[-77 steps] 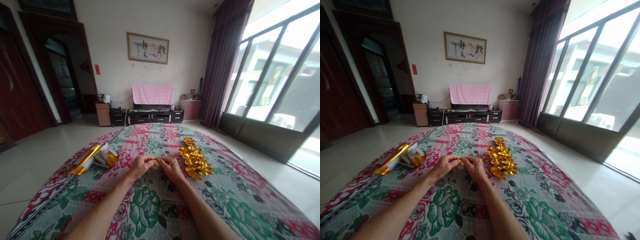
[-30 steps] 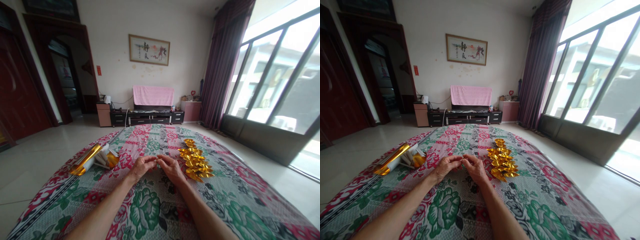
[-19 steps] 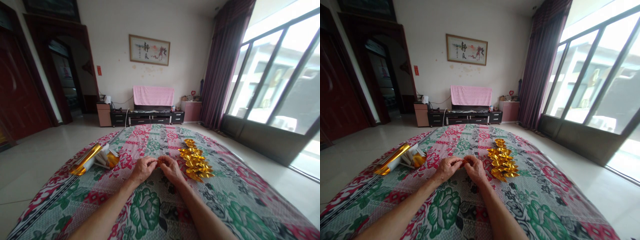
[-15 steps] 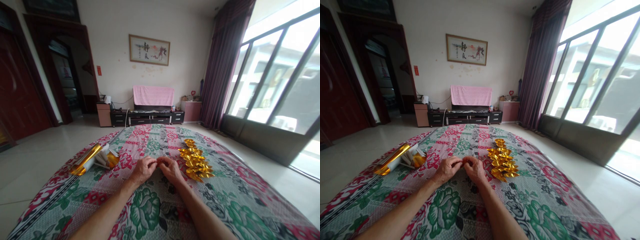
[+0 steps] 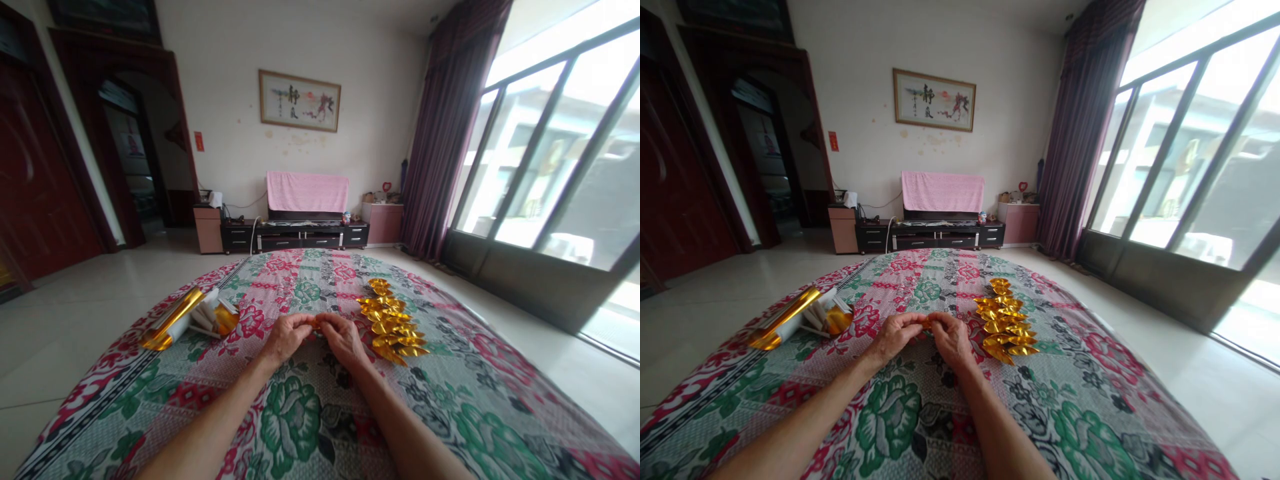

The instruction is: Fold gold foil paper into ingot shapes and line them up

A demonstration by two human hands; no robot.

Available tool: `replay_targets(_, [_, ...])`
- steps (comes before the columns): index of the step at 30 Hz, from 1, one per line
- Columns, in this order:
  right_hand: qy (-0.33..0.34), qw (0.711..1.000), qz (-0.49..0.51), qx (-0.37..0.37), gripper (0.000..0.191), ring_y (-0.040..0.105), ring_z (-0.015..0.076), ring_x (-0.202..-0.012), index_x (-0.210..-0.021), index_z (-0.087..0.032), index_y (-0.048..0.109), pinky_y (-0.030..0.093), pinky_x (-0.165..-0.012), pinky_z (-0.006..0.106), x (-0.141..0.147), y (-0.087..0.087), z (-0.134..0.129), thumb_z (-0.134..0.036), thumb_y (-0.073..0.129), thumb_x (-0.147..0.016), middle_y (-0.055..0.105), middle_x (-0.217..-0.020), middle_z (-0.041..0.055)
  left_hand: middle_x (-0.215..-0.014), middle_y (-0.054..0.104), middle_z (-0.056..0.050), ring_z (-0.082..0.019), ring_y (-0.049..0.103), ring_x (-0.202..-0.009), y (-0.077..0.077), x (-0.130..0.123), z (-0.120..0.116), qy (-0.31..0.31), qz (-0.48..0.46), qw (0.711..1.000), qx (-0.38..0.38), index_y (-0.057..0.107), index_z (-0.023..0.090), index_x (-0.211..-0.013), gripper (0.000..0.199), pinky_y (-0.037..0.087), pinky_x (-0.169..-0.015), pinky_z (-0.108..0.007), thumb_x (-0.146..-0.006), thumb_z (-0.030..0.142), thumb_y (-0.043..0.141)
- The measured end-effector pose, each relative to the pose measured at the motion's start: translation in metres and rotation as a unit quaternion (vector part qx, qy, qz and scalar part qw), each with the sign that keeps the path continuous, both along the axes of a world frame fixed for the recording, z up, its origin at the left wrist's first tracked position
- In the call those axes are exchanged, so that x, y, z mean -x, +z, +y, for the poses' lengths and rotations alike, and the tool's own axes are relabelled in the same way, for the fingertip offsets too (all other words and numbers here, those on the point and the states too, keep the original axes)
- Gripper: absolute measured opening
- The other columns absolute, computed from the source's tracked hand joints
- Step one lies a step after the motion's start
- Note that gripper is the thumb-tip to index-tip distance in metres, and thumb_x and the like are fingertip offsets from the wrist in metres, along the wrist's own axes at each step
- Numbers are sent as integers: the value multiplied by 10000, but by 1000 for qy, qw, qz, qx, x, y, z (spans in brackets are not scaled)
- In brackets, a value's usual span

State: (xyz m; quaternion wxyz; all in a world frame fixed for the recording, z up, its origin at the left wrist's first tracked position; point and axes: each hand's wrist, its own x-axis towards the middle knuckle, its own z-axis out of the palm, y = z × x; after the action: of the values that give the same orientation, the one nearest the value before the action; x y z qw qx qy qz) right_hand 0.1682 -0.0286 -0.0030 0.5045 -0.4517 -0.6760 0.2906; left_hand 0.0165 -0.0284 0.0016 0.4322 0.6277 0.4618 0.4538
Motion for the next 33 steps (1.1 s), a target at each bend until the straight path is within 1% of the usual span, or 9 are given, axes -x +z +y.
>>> replay_targets(6, [-19,999,-33,-21,280,574,128,-613,-849,-171,703,434,-570,201,3,3,-3,-295,467,-763,679,-716,7,-788,716,-41,-167,658,-697,1,0,0,17,-26,999,43,669,151,-1003,342,475,-551,-231,-707,208,506])
replay_targets(9, [-23,999,-38,-24,281,574,129,-605,-851,-172,706,435,-578,202,3,5,-5,-299,471,-764,680,-710,7,-781,719,-47,-176,666,-709,0,0,2,19,-25,998,45,665,149,-1017,347,483,-550,-238,-729,220,484])
replay_targets(13, [-22,998,-55,-31,293,607,147,-669,-886,-181,705,441,-623,214,3,6,-5,-290,453,-786,695,-768,13,-809,720,-56,-186,672,-735,-4,1,5,24,4,1000,11,660,147,-1035,358,500,-579,-254,-757,235,452])
replay_targets(16, [-27,996,-73,-38,308,626,158,-702,-937,-196,701,444,-646,221,3,4,-4,-293,437,-810,702,-791,15,-786,719,-60,-186,671,-722,-8,2,7,31,32,999,-16,643,138,-1064,374,509,-596,-266,-778,248,429])
replay_targets(19, [-35,995,-85,-50,309,637,158,-718,-980,-230,692,448,-660,217,4,2,-3,-289,432,-823,707,-796,5,-767,716,-65,-188,671,-726,-10,2,9,35,42,998,-24,615,124,-1101,393,512,-583,-263,-793,259,411])
replay_targets(22, [-44,993,-94,-57,310,641,157,-704,-999,-253,686,450,-643,209,5,1,-3,-292,430,-829,711,-796,-1,-844,717,-65,-182,673,-767,-13,2,10,37,41,998,-21,600,138,-1119,394,512,-569,-247,-803,260,401])
replay_targets(26, [-55,992,-104,-52,310,644,164,-694,-985,-260,692,457,-630,213,6,2,-4,-300,427,-829,713,-797,-4,-1017,689,-68,-190,651,-904,-16,3,12,62,55,995,-46,623,156,-1095,376,531,-663,-263,-802,259,410])
replay_targets(28, [-59,992,-104,-49,310,645,168,-699,-977,-262,696,460,-631,217,7,3,-5,-303,428,-827,715,-800,-4,-1042,681,-60,-196,634,-951,-17,3,12,77,64,993,-59,638,167,-1077,368,532,-721,-278,-798,260,418])
replay_targets(33, [-70,992,-98,-35,309,651,174,-723,-959,-248,703,459,-649,220,10,4,-6,-305,430,-824,718,-819,9,-1051,679,-51,-191,637,-924,-16,2,11,99,79,989,-79,656,177,-1052,358,529,-776,-297,-791,249,422])
